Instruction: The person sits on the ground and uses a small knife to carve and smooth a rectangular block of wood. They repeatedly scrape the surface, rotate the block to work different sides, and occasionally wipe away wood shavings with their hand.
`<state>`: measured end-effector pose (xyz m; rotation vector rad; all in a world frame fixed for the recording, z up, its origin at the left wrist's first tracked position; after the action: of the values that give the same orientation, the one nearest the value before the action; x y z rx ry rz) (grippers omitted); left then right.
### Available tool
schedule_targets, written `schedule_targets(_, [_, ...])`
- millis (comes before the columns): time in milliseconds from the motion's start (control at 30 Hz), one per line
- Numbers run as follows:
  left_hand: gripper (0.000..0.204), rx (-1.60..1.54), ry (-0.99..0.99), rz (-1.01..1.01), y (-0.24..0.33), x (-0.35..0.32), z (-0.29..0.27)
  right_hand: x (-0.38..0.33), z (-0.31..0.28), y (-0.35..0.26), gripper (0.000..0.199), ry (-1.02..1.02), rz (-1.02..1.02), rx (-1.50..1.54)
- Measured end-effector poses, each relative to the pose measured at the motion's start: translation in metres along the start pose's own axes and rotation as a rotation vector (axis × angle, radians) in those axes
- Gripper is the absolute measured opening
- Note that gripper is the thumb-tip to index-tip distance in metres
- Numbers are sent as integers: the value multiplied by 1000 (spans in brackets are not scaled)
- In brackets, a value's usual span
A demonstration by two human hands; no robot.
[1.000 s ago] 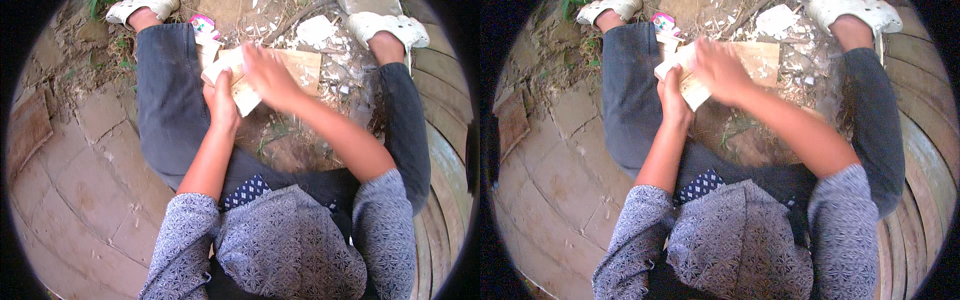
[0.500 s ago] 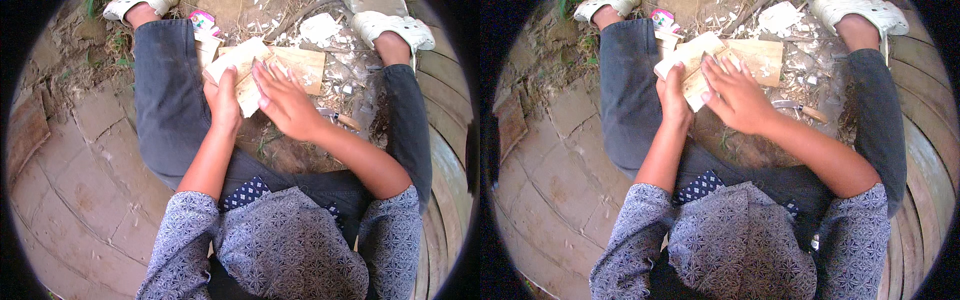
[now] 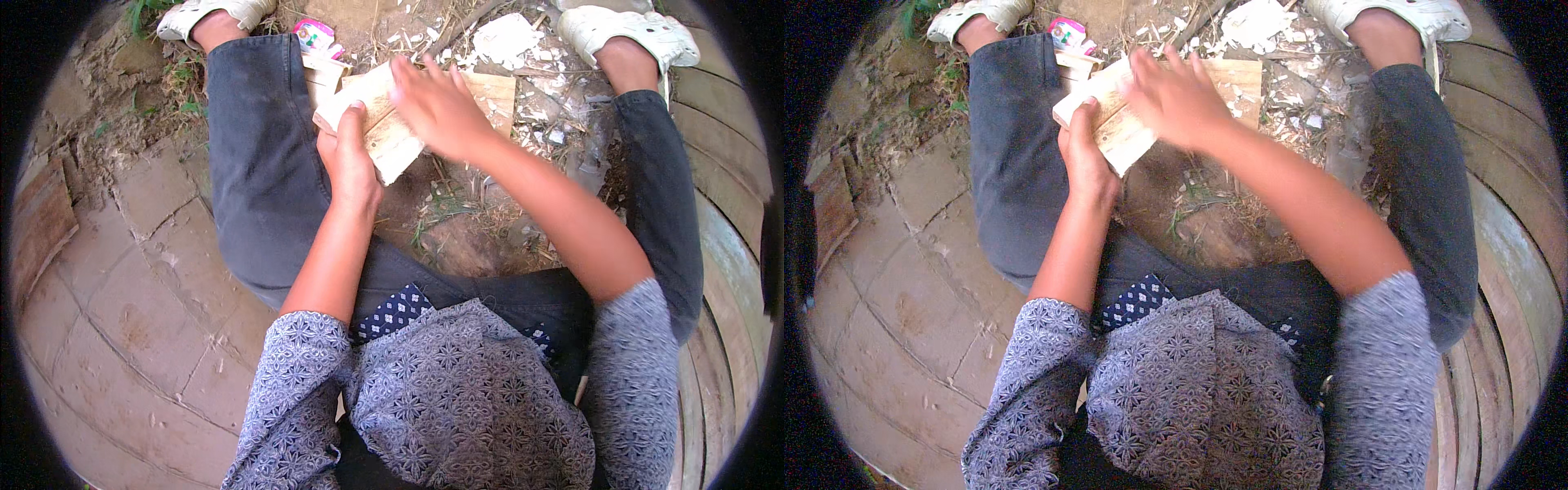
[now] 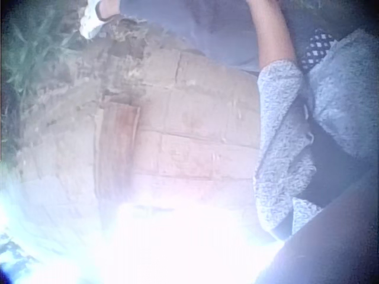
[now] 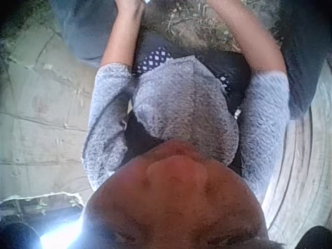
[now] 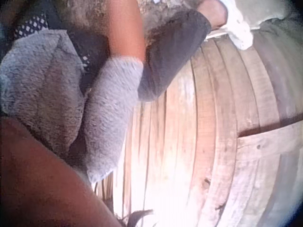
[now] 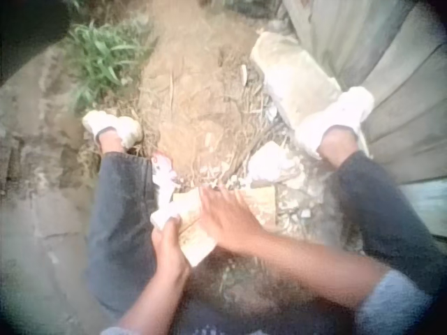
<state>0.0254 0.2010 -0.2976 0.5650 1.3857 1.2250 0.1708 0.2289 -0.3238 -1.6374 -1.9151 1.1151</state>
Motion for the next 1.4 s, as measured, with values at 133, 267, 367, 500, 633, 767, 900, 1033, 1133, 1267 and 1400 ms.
schedule_targets(133, [35,2,10,-14,-3,1,-2,22,-4,7,73,-49,122,54])
schedule_targets(267, [35,50,-4,46,0,2,-5,-69,-4,-20,75,-60,-60,58])
schedule_targets(367, [36,18,10,18,-2,-1,-3,-44,-5,-8,76,-4,-48,8])
schedule_targets(500, [37,-8,-29,-1,0,5,10,27,-3,23,75,-168,252,20])
schedule_targets(633, [37,19,-5,37,-4,8,-6,-62,-4,-33,79,24,-83,-11])
schedule_targets(767, [37,31,5,33,-2,0,-4,-38,-12,-20,77,-13,-65,-34])
schedule_targets(900, [34,1,17,0,2,0,13,13,-8,5,77,46,125,10])
schedule_targets(1033, [34,-2,24,45,-2,4,0,-71,-8,-37,81,-11,-83,-50])
schedule_targets(1133, [32,44,16,71,-1,1,-1,-49,-13,-29,84,4,-60,-89])
schedule_targets(1267, [31,14,-2,29,4,0,17,20,-16,2,83,-116,204,-73])
schedule_targets(1400, [31,20,22,72,3,1,4,-57,-7,-26,86,-77,17,-87])
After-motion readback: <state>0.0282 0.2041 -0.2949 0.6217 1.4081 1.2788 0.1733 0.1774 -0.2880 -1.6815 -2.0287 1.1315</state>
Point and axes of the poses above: each hand's wrist, its own x-axis towards the middle knuckle, its own z-axis out of the palm, y = z × x, the point moved 6 cm from there along x, towards the middle knuckle, and after that the axes turned 3 degrees about z, right-handed, at the moved point
